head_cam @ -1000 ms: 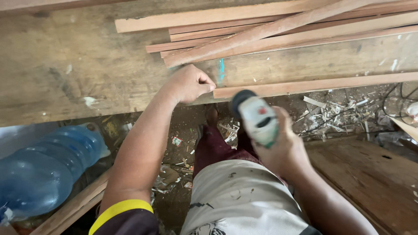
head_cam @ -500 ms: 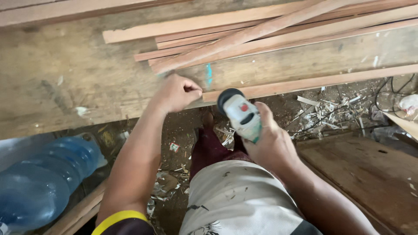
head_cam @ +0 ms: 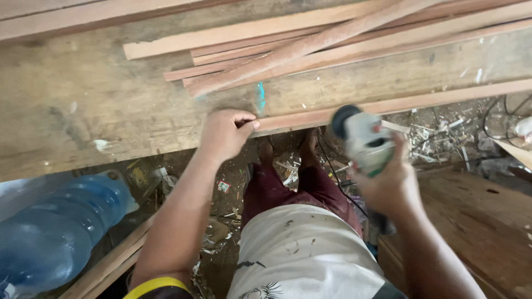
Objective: The person sands wooden strips using a handheld power sander on a workbench.
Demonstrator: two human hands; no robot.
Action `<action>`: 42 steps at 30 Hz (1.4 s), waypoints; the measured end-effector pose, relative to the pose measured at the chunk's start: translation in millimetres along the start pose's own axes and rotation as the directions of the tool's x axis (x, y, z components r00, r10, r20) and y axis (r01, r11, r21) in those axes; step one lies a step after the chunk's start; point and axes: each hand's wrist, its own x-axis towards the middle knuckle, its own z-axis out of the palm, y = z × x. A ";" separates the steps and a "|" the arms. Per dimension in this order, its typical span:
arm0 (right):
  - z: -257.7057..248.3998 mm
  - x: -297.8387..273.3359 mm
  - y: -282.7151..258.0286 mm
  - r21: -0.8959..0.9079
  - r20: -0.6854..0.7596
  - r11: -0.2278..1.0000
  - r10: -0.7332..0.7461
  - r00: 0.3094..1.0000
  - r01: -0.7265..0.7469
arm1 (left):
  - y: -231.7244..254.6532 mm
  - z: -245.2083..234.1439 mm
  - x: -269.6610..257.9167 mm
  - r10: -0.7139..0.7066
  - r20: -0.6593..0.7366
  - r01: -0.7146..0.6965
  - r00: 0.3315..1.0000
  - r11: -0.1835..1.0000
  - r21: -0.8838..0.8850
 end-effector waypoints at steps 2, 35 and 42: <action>9.5 -8.8 -18.5 0.004 0.066 1.000 -0.017 0.998 0.017 | -6.3 3.0 -5.6 0.022 -0.035 -0.022 0.999 1.000 0.000; -46.1 46.6 69.5 -0.008 -0.059 0.997 -0.079 0.995 0.079 | -14.7 85.4 -4.0 0.682 -0.409 -0.477 0.606 0.723 0.500; -35.2 35.1 63.0 0.072 -0.021 0.994 -0.085 0.996 0.086 | -20.8 78.9 0.2 0.725 -0.411 -0.582 0.552 0.689 0.433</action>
